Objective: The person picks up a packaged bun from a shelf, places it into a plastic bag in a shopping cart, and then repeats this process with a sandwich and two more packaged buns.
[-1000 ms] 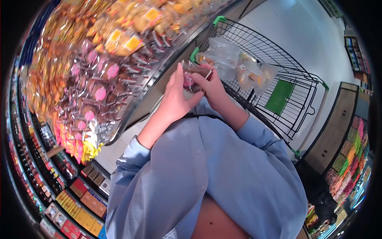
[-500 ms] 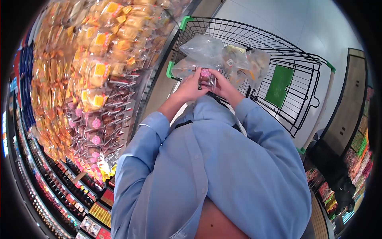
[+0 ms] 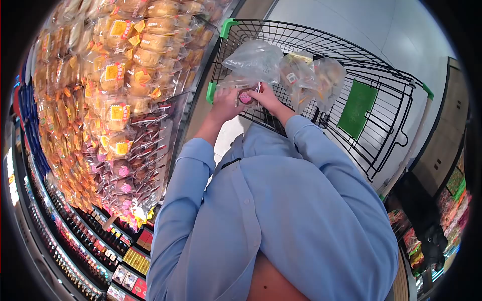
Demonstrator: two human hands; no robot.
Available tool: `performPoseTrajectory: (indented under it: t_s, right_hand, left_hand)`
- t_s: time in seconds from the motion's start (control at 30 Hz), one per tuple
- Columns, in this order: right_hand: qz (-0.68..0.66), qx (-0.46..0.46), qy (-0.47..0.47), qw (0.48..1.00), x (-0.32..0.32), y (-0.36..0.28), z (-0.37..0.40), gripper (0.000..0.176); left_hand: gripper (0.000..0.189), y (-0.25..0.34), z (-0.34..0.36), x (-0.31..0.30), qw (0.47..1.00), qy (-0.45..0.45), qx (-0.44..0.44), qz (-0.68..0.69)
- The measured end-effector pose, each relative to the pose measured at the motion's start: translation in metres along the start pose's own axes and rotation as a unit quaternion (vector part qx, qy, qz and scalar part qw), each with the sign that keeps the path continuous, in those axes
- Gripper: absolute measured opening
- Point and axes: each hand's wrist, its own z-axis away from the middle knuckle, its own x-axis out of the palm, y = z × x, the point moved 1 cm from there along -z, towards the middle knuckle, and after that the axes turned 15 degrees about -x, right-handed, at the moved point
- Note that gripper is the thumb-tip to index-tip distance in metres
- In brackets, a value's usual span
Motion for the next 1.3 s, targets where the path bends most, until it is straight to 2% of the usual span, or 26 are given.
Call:
performPoseTrajectory:
  t_s: [0.07,0.1,0.2,0.27,0.37,0.47,0.5,0.6,0.7,0.8,0.9,1.0,1.07,1.1,1.2,1.23,1.27,1.3]
  right_hand:
    - [0.095,-0.033,0.010,0.995,-0.004,0.040,-0.015,0.057]
    - [0.141,-0.049,0.015,0.989,-0.003,0.046,-0.018,0.059]
    - [0.220,-0.042,-0.002,0.975,0.002,0.035,-0.019,0.091]
    - [0.323,-0.068,0.014,0.944,0.006,0.004,-0.005,0.093]
    - [0.447,-0.069,-0.007,0.892,0.007,-0.020,0.005,0.092]
    - [0.530,-0.055,-0.041,0.845,0.009,-0.027,0.013,0.088]
    - [0.553,-0.051,-0.050,0.830,0.010,-0.029,0.015,0.087]
    - [0.591,-0.076,-0.038,0.802,0.011,-0.027,0.017,0.083]
    - [0.588,-0.055,-0.062,0.804,0.006,-0.039,0.024,0.083]
    - [0.571,-0.001,-0.083,0.817,0.006,-0.056,0.033,0.083]
    - [0.535,-0.016,-0.095,0.840,0.013,-0.073,0.047,0.080]
    - [0.504,-0.056,-0.088,0.857,0.019,-0.078,0.063,0.074]
    - [0.479,-0.120,-0.083,0.865,0.025,-0.081,0.075,0.070]
    - [0.467,-0.153,-0.082,0.867,0.027,-0.079,0.080,0.068]
    - [0.453,-0.238,-0.076,0.856,0.028,-0.056,0.090,0.066]
    - [0.464,-0.223,-0.080,0.854,0.026,-0.049,0.093,0.065]
    - [0.475,-0.207,-0.085,0.851,0.025,-0.043,0.098,0.065]
    - [0.486,-0.193,-0.090,0.847,0.025,-0.040,0.102,0.064]
  left_hand:
    - [0.069,-0.001,-0.001,0.001,0.993,0.026,-0.051,-0.099]
    - [0.069,-0.006,-0.003,0.006,0.992,0.029,-0.061,-0.106]
    - [0.068,-0.022,-0.009,0.025,0.986,0.041,-0.090,-0.135]
    - [0.063,-0.030,-0.012,0.036,0.980,0.056,-0.107,-0.161]
    - [0.058,-0.010,0.002,0.010,0.958,-0.012,-0.127,-0.258]
    - [0.053,-0.017,0.008,0.010,0.964,0.044,-0.088,-0.246]
    - [0.053,-0.017,0.009,0.008,0.964,0.031,-0.088,-0.248]
    - [0.052,-0.017,0.009,0.001,0.965,0.017,-0.085,-0.247]
    - [0.052,-0.017,0.012,-0.003,0.966,0.029,-0.073,-0.247]
    - [0.050,-0.012,0.018,-0.015,0.958,0.043,-0.069,-0.276]
    - [0.041,-0.009,0.024,-0.024,0.945,0.074,-0.082,-0.307]
    - [0.034,-0.023,0.029,-0.031,0.955,0.086,-0.087,-0.272]
    - [0.034,-0.036,0.035,-0.029,0.963,0.092,-0.084,-0.238]
    - [0.029,-0.042,0.038,-0.024,0.963,0.125,-0.077,-0.226]
    - [0.026,-0.054,0.051,-0.008,0.978,0.159,-0.048,-0.127]
    - [0.024,-0.054,0.060,-0.005,0.982,0.158,-0.034,-0.099]
    - [0.032,-0.047,0.074,-0.011,0.987,0.101,-0.052,-0.115]
    - [0.035,-0.057,0.080,0.002,0.995,0.071,-0.048,-0.058]
